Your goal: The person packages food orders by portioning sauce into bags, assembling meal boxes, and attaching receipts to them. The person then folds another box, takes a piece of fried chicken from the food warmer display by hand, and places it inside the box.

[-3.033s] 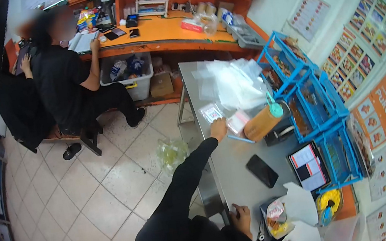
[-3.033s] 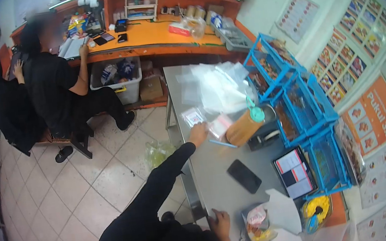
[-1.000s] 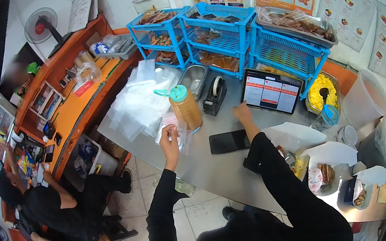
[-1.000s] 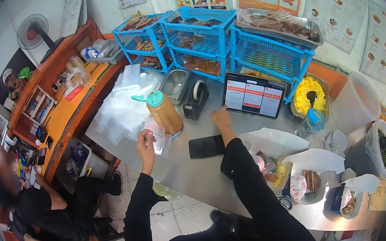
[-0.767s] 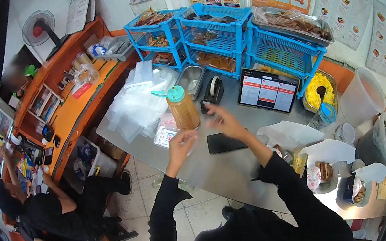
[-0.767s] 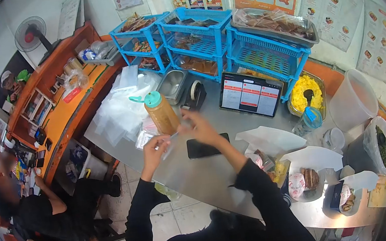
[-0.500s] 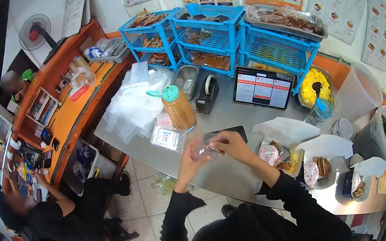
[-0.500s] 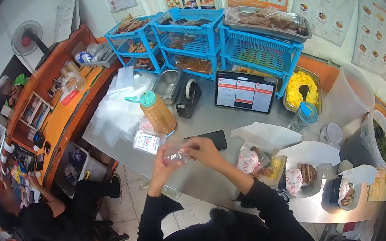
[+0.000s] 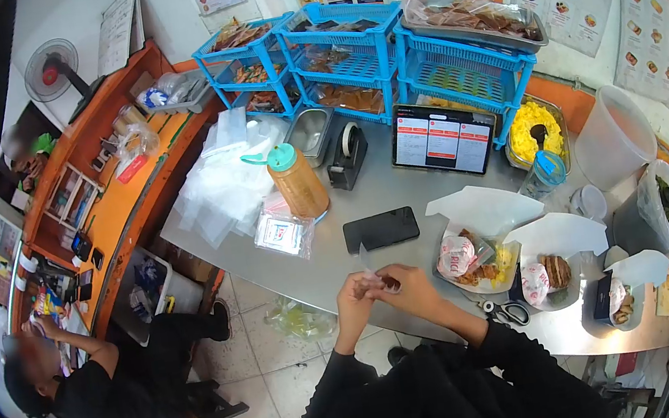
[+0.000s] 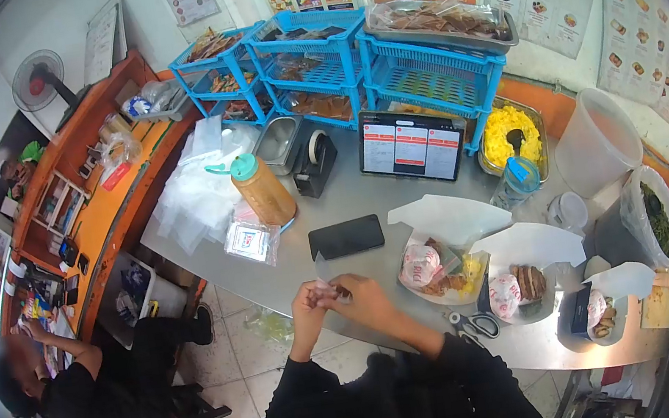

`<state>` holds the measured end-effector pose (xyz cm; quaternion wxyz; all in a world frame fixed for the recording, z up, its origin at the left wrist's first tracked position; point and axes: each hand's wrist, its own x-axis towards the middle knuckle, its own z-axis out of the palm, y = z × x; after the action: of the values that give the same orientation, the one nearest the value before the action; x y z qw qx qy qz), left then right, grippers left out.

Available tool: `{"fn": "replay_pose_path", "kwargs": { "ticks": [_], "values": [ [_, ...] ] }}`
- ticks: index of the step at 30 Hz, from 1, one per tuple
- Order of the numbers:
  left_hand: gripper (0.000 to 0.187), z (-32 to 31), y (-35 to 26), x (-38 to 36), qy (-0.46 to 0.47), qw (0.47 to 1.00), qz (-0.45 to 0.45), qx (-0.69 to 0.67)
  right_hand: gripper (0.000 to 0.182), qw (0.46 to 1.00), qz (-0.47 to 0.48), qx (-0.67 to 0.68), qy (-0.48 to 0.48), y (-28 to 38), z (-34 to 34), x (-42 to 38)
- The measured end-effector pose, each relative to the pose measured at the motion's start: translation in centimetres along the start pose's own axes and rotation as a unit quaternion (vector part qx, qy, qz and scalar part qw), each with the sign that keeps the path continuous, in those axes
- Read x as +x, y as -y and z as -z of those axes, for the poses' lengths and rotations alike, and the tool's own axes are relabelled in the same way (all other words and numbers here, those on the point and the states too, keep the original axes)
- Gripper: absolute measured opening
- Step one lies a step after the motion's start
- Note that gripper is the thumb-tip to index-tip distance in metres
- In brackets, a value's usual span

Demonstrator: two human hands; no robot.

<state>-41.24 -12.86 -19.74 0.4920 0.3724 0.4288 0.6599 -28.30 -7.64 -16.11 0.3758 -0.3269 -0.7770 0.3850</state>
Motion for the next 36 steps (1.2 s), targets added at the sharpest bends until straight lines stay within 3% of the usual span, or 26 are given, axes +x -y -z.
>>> {"fn": "replay_pose_path", "kwargs": {
  "ticks": [3, 6, 9, 15, 18, 21, 24, 27, 31, 34, 36],
  "values": [
    [0.013, 0.3, -0.1, -0.3, 0.006, 0.993, 0.025, 0.117, 0.022, 0.997, -0.062, 0.006, 0.039, -0.4, 0.3, -0.1],
    [0.018, 0.9, -0.3, -1.0, 0.058, 0.991, 0.046, 0.110, 0.021, 0.985, -0.100, 0.083, 0.113, -1.0, 1.2, -0.5],
    [0.022, 0.4, -1.0, -1.7, 0.054, 0.992, 0.046, 0.100, 0.021, 0.985, -0.099, 0.065, 0.126, -1.6, 1.3, -1.0],
    [0.019, 0.4, -0.5, -3.6, -0.032, 0.957, -0.025, 0.288, 0.023, 0.983, -0.101, 0.020, 0.149, -0.2, 0.2, -2.1],
    [0.019, -0.3, -1.4, -4.4, -0.060, 0.928, -0.088, 0.357, 0.020, 0.973, -0.141, 0.082, 0.165, -0.4, -0.2, -2.3],
    [0.012, -0.7, -2.2, -5.2, -0.075, 0.894, -0.132, 0.422, 0.017, 0.989, 0.014, -0.085, 0.121, -0.6, -1.0, -3.4],
    [0.012, 0.2, -0.7, -5.9, -0.045, 0.924, -0.088, 0.370, 0.017, 0.976, 0.044, -0.141, 0.162, -0.7, -1.5, -4.3],
    [0.012, 0.9, 0.0, -6.6, -0.015, 0.898, -0.050, 0.437, 0.021, 0.960, 0.072, -0.183, 0.197, -1.0, -1.6, -5.3],
    [0.009, 0.0, 0.9, -6.8, -0.104, 0.887, -0.148, 0.426, 0.023, 0.951, 0.011, -0.245, 0.189, -0.6, -1.3, -5.8],
    [0.010, -2.4, 0.4, -7.1, -0.098, 0.922, -0.074, 0.366, 0.023, 0.969, -0.021, -0.209, 0.132, -0.6, -0.1, -5.7],
    [0.017, -2.8, 1.3, -7.3, -0.068, 0.927, -0.095, 0.357, 0.021, 0.943, -0.058, -0.275, 0.178, -0.3, 1.3, -6.0]
  ]
}}
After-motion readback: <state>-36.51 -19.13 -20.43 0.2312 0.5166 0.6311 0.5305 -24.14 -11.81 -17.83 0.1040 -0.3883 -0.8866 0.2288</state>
